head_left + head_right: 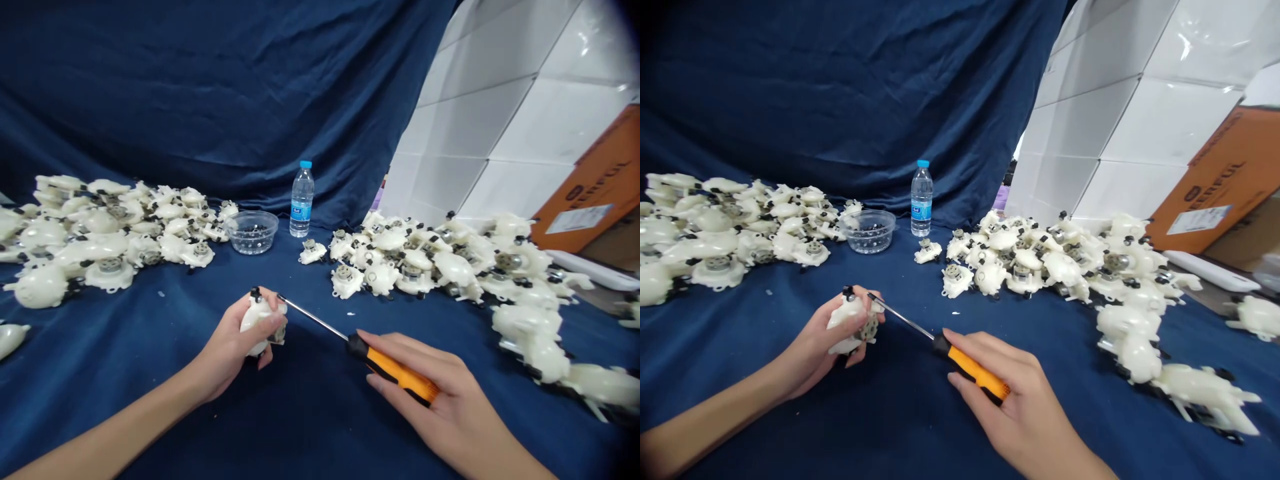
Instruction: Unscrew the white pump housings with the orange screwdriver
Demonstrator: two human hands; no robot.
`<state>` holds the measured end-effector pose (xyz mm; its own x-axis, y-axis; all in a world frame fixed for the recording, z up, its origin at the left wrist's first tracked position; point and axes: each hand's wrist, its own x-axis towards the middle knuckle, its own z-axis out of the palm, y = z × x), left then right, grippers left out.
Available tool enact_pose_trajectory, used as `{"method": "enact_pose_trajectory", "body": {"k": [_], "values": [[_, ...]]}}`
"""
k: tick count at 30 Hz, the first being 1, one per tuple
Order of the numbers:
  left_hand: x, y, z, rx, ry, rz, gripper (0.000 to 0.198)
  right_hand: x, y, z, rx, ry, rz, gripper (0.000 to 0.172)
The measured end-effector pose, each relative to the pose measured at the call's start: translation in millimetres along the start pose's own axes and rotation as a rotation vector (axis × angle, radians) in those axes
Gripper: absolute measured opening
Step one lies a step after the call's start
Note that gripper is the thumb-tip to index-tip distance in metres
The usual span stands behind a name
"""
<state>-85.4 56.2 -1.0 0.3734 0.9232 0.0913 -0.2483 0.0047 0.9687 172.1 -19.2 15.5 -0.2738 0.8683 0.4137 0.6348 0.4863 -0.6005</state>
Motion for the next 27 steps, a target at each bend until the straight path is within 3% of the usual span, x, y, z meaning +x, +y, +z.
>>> {"method": "enact_pose_trajectory", "body": {"k": [6,10,27], "values": [[3.2,6.8,3.3,-0.094,-0.003,-0.147,0.047,-1.3,-2.2,1.4,-0.006,-0.023,-0.073,0.049],[3.7,10.1,4.9,-0.087,0.025,-0.219,0.051,-2.9,-1.2,1.5,-0.020,-0.033,-0.082,0.053],[2.5,7.3,5.5,-0.080,0.061,-0.175,0.046,-4.6,-2.9,2.8,-0.008,-0.039,-0.099,0.052]]}}
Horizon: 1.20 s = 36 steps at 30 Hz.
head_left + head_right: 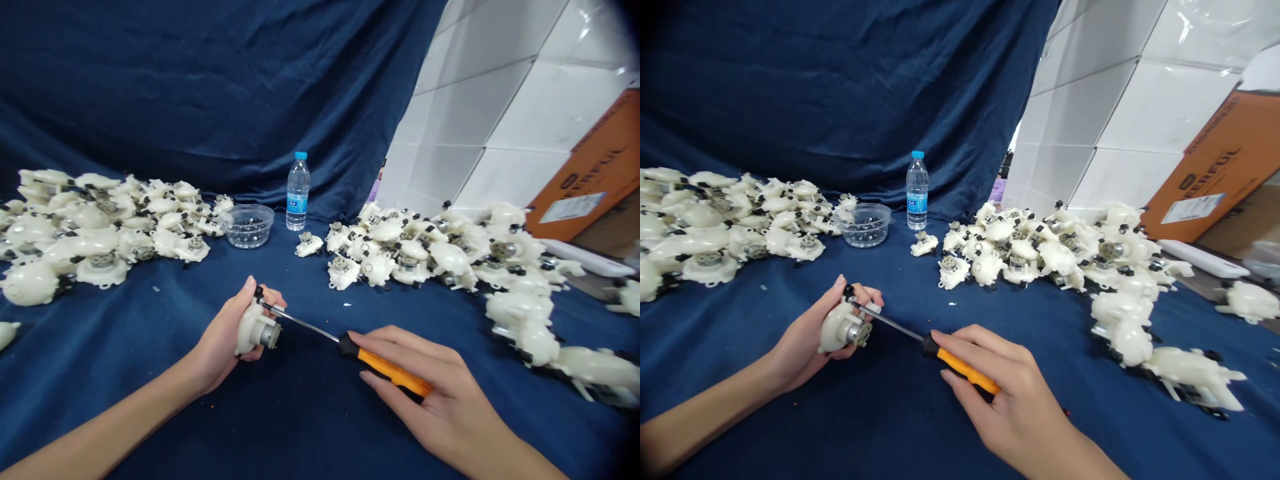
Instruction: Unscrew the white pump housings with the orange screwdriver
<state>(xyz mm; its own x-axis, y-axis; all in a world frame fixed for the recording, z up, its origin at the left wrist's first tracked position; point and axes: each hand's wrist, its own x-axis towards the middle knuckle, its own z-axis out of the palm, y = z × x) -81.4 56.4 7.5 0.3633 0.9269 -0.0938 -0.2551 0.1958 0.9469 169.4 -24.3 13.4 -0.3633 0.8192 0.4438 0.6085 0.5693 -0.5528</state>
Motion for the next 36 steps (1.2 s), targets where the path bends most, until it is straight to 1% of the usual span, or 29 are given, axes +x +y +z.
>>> {"method": "enact_pose_trajectory", "body": {"k": [4,7,10,17,25,29,33,34,36], "values": [[-0.8,-1.3,-0.2,0.003,0.023,0.018,0.045,-0.1,-1.3,-0.4,0.005,-0.004,0.002,0.052],[-0.6,-1.9,0.0,0.005,0.035,0.006,0.046,-0.1,-1.5,-1.4,0.003,0.001,0.017,0.050],[-0.1,-1.8,0.7,0.014,0.037,-0.006,0.047,0.1,-1.4,-2.1,0.008,0.008,0.015,0.048],[0.3,-1.7,1.2,0.012,0.042,0.018,0.045,1.4,-1.9,-0.9,0.031,-0.008,0.032,0.050],[0.2,-1.0,1.1,0.007,0.058,-0.003,0.046,2.3,-3.3,-1.2,0.048,-0.003,0.050,0.050],[-0.6,-2.4,0.9,0.006,0.046,0.003,0.046,3.8,-3.3,-1.9,0.050,-0.003,0.064,0.048],[-0.4,-3.6,1.4,0.033,0.033,0.019,0.048,3.6,-2.8,-3.0,0.065,-0.027,0.134,0.041],[-0.3,-3.7,1.5,0.049,0.035,0.018,0.048,3.5,-2.7,-3.0,0.064,-0.035,0.176,0.038],[-0.3,-3.8,1.2,0.083,0.040,0.016,0.049,3.9,-2.6,-2.9,0.085,-0.062,0.319,0.037]]}}
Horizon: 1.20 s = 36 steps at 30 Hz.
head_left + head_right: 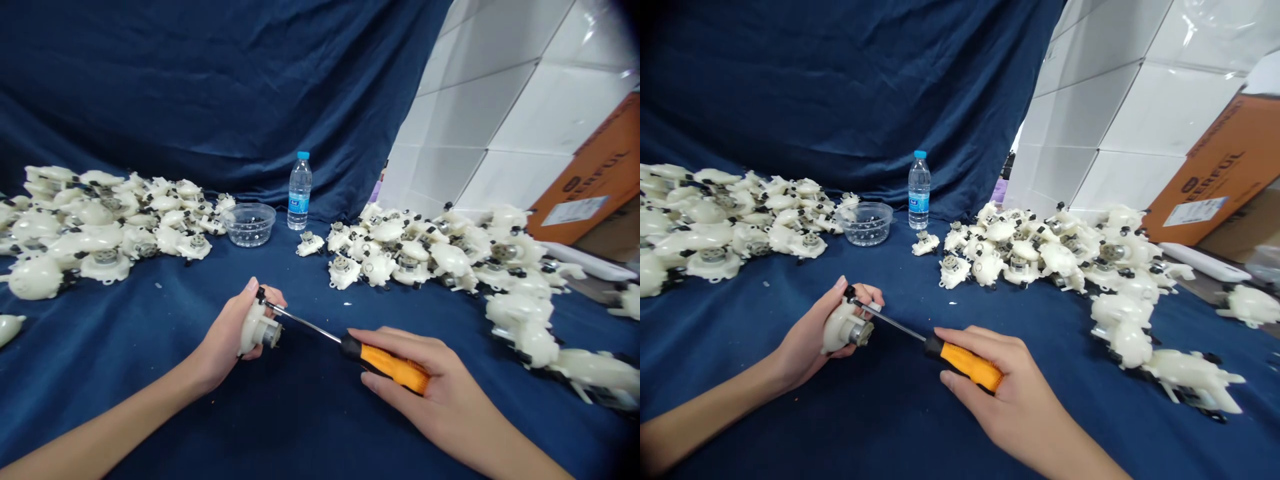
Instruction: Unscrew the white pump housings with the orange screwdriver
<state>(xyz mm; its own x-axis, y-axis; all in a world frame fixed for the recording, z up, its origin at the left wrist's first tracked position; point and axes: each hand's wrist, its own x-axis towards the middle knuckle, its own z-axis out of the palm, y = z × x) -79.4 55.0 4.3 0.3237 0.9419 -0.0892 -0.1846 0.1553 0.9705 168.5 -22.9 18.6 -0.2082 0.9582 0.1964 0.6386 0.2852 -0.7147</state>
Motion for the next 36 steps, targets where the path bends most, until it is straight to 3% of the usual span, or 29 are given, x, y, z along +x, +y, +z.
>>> {"method": "enact_pose_trajectory", "body": {"k": [4,9,13,23,32,36], "values": [[-1.4,-0.6,-2.3,0.062,-0.041,0.053,0.048,3.1,-0.5,-0.7,0.210,-0.142,0.289,0.031],[-3.2,-3.1,-6.4,0.105,-0.137,0.142,0.041,5.1,1.8,-2.2,0.464,-0.352,0.327,0.032],[-2.9,-6.5,-9.1,0.132,-0.175,0.173,0.040,2.8,-0.3,-1.2,0.437,-0.430,0.357,0.038],[0.1,-10.9,-11.9,0.135,-0.194,0.271,0.039,-3.1,-5.7,7.6,-0.050,-0.097,0.064,0.032],[-3.4,-6.6,-7.5,0.102,-0.169,0.266,0.037,-8.2,-8.6,8.0,-0.192,-0.066,-0.009,0.024],[-2.7,-6.7,-7.2,0.095,-0.175,0.251,0.038,-10.8,-4.2,9.7,-0.224,0.048,-0.089,0.026]]}}
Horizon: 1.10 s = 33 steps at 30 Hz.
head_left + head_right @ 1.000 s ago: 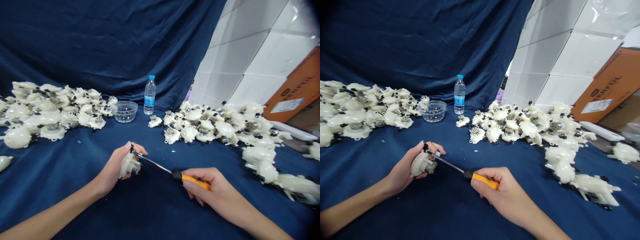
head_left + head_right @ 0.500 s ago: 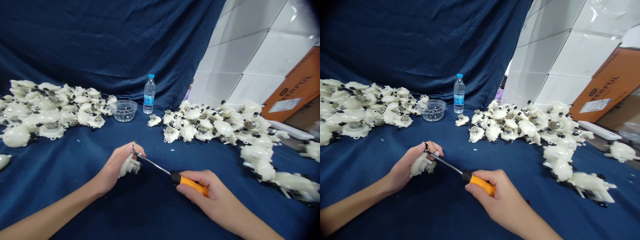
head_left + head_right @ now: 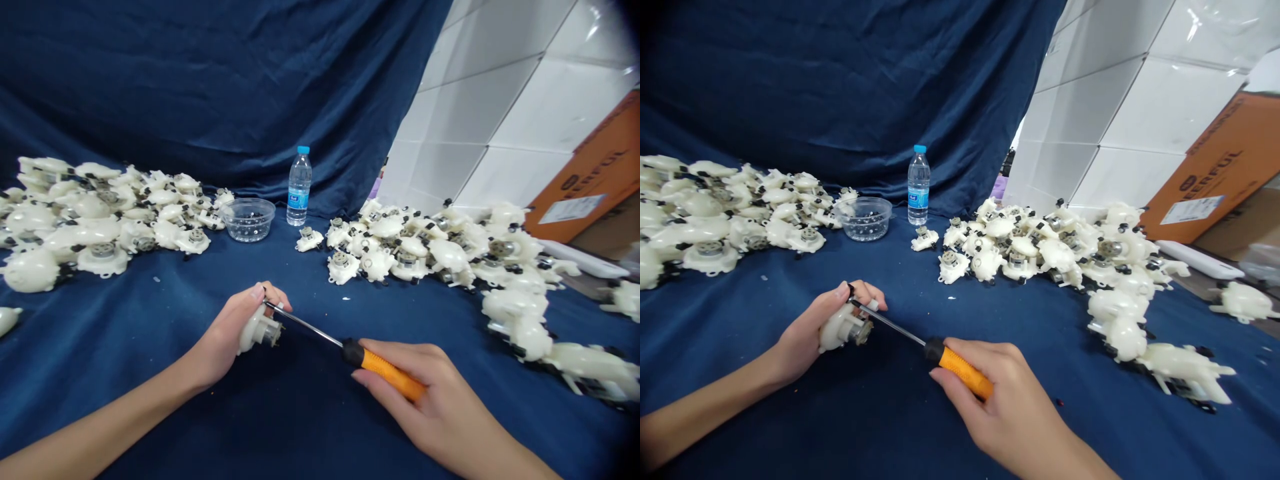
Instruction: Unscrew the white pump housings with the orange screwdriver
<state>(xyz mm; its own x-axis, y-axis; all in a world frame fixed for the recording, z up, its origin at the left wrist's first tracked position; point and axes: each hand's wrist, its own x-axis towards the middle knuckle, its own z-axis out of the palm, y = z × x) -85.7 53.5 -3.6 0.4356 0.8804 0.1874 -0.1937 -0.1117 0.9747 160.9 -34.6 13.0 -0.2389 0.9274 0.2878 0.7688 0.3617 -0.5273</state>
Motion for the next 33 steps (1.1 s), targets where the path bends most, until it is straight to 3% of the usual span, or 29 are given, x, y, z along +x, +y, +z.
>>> {"method": "enact_pose_trajectory", "body": {"k": [6,9,11,15,17,19,21,23,25,27,31,33], "values": [[3.3,-1.3,-0.9,-0.023,-0.013,-0.051,0.040,-3.2,5.6,-0.3,-0.301,0.115,-0.273,0.026],[5.4,-2.2,-0.7,-0.035,0.007,-0.077,0.039,-3.0,2.7,-2.2,-0.367,0.133,-0.271,0.029],[6.5,-2.9,-0.9,-0.032,0.036,-0.098,0.039,0.4,-0.1,-3.8,-0.159,0.088,-0.114,0.028],[6.3,-2.8,-1.4,-0.027,0.096,-0.116,0.039,10.3,-2.9,-10.6,0.619,-0.093,0.411,0.030],[5.0,-2.4,-1.1,-0.017,0.095,-0.095,0.040,12.7,-2.4,-15.4,0.927,-0.180,0.597,0.036],[3.6,-2.3,-0.5,0.002,0.071,-0.061,0.039,13.0,-1.9,-19.1,1.073,-0.333,0.697,0.038],[2.8,-2.4,0.0,0.013,0.046,-0.037,0.038,12.8,-2.5,-20.7,1.071,-0.479,0.731,0.041],[2.9,-2.8,0.3,0.008,0.038,-0.035,0.038,12.9,-3.8,-19.8,0.974,-0.517,0.698,0.043],[3.5,-2.9,0.2,0.004,0.038,-0.049,0.038,12.6,-4.3,-16.9,0.791,-0.466,0.585,0.041],[4.2,-2.7,-0.3,0.001,0.043,-0.076,0.040,10.6,-2.5,-13.1,0.515,-0.339,0.377,0.037],[4.9,-1.0,-1.6,-0.039,0.032,-0.127,0.041,1.6,4.8,-7.3,-0.101,0.070,-0.147,0.015],[5.0,0.4,-1.5,-0.054,0.025,-0.144,0.041,-1.1,5.8,-6.7,-0.206,0.166,-0.236,0.019]]}}
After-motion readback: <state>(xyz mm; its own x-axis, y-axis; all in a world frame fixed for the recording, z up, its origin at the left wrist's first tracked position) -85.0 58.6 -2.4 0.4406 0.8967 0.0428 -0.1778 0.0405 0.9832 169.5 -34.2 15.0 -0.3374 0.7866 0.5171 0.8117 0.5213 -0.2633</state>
